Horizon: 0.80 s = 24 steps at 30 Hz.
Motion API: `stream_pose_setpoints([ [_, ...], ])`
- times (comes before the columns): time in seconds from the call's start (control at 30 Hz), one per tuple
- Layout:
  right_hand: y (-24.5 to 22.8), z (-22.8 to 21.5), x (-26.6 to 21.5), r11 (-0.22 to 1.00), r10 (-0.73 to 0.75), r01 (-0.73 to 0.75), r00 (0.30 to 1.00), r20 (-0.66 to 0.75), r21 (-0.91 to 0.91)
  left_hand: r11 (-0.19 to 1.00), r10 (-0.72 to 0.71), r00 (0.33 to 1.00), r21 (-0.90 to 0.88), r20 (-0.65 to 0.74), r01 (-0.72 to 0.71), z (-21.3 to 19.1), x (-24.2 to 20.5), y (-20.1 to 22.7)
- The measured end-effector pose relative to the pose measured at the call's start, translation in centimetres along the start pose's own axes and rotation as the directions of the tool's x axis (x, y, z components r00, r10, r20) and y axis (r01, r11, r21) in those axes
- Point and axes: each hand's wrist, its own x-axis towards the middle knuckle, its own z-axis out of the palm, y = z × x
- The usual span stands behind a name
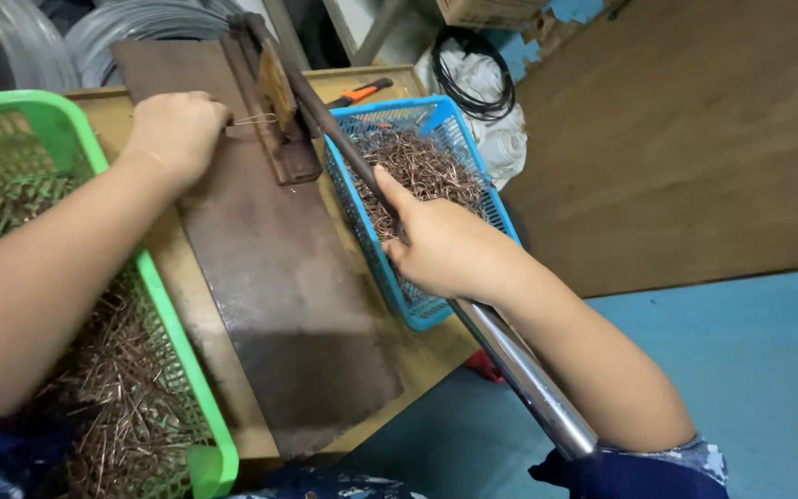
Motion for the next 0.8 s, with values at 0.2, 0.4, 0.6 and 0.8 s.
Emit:
stream_pose_setpoints([
  [0.2, 0.3, 0.3, 1.3, 0.998, 0.05, -0.052, 0.998, 0.041, 0.031, 0.993, 0.037, 0.997, 0.109, 0.07, -0.045, 2.5, 1.1, -1.1],
  [0.4, 0.9, 0.8, 1.9, 0.998, 0.027, -0.029, 0.999, 0.031, 0.055, 0.988, 0.045, 0.987, 0.142, 0.154, -0.067, 1.2, 1.1, -0.8],
  [0.6, 0.2, 0.3, 1.5, 0.994, 0.08, -0.086, 0.992, 0.095, 0.069, 0.99, 0.037, 0.989, 0.129, 0.14, -0.056, 2.0, 1.6, 0.0],
  [0.8, 0.4, 0.5, 1.2, 0.993, 0.04, -0.047, 0.997, 0.067, 0.111, 0.999, 0.043, 0.995, -0.004, 0.09, -0.043, 2.7, 2.7, 0.8],
])
